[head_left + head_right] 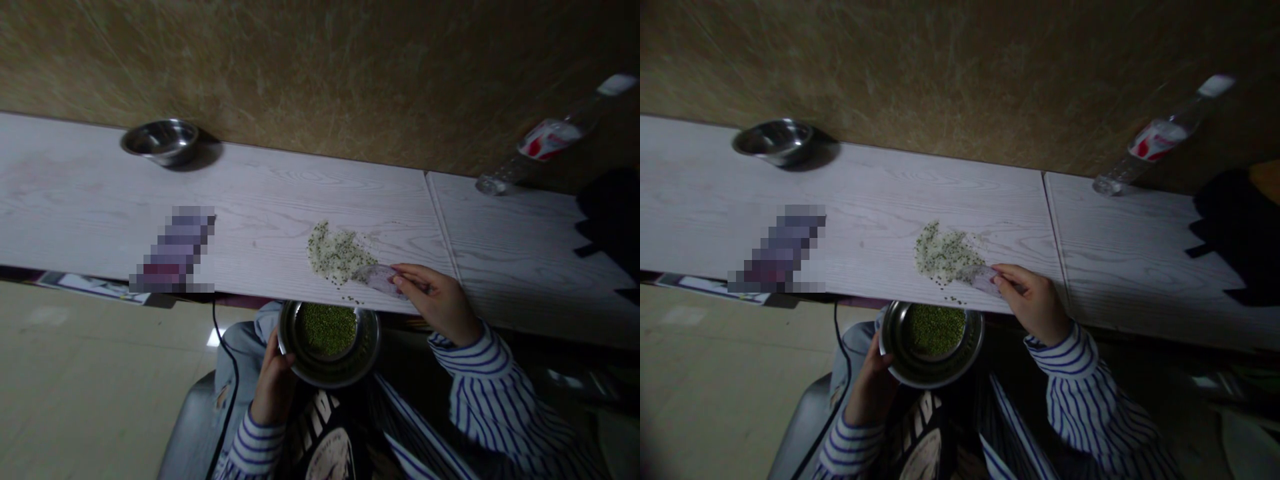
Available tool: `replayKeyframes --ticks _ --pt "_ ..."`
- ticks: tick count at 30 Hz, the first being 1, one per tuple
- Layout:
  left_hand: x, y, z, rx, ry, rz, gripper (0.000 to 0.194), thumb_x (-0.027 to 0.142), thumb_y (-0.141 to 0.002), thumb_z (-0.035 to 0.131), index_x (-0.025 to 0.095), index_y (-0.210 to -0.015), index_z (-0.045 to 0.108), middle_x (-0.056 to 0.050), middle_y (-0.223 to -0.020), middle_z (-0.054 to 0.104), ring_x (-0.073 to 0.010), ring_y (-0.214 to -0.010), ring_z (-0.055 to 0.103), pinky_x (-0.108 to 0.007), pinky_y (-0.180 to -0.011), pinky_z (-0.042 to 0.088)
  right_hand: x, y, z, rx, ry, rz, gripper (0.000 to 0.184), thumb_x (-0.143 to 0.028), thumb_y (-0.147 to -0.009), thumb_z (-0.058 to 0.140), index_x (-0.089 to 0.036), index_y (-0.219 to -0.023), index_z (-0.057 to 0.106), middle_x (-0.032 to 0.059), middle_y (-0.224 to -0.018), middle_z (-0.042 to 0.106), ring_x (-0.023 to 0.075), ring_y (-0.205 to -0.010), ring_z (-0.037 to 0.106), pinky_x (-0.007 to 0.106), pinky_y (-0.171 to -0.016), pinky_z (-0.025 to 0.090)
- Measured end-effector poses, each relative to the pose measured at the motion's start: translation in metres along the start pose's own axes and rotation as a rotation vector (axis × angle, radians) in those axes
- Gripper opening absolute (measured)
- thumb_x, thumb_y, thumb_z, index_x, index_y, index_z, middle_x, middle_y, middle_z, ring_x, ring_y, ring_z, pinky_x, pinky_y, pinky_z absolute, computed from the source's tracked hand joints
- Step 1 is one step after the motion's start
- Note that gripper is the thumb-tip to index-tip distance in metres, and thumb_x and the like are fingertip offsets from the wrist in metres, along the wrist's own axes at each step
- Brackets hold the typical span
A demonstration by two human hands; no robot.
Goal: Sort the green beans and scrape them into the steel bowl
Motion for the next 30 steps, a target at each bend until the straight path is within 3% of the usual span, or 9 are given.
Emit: replayKeyframes --ticks 10,16,21,30 --pt "0.004 0.002 0.002 0.015 -0.023 0.008 0.052 0.02 -0.07 0.067 0.027 -0.122 0.07 -0.006 -0.119 0.073 -0.033 -0.124 0.058 -0.044 -0.103 0.047 -0.017 0.0 0.01 -0.051 0.115 -0.103 0.024 -0.03 -0.087 0.064 -0.023 -0.105 0.078 0.0061 -0.099 0.08 0.0227 -0.09 0.076 0.037 -0.088 0.062" --pt "0.004 0.002 0.002 0.003 -0.014 0.013 0.055 0.02 -0.071 0.068 0.027 -0.125 0.069 -0.006 -0.122 0.073 -0.0322 -0.122 0.059 -0.041 -0.097 0.05 -0.022 -0.001 0.007 -0.057 0.146 -0.126 0.023 -0.029 -0.087 0.063 -0.023 -0.102 0.079 0.0051 -0.098 0.081 0.0223 -0.088 0.076 0.035 -0.085 0.062" --pt "0.001 0.001 -0.003 0.021 -0.011 0.015 0.053 0.02 -0.069 0.068 0.028 -0.121 0.071 -0.004 -0.12 0.073 -0.0321 -0.121 0.059 -0.042 -0.097 0.05 -0.025 -0.006 0.018 -0.046 0.17 -0.174 0.025 -0.03 -0.09 0.062 -0.024 -0.107 0.078 0.0052 -0.102 0.08 0.0226 -0.09 0.076 0.034 -0.08 0.062" --pt "0.004 0.002 -0.005 0.023 0.014 0.039 0.051 0.02 -0.069 0.07 0.026 -0.119 0.072 -0.007 -0.114 0.074 -0.0343 -0.124 0.056 -0.042 -0.098 0.049 -0.052 -0.015 0.031 -0.077 0.238 -0.275 0.024 -0.026 -0.089 0.06 -0.026 -0.104 0.079 0.0036 -0.099 0.081 0.0221 -0.086 0.076 0.038 -0.086 0.06"
Point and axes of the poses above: each hand's wrist, its own y-axis away from the middle knuckle, its own z-axis out of the palm, x = y × z, the point moved 6 cm from there along -y, towards the middle knuckle
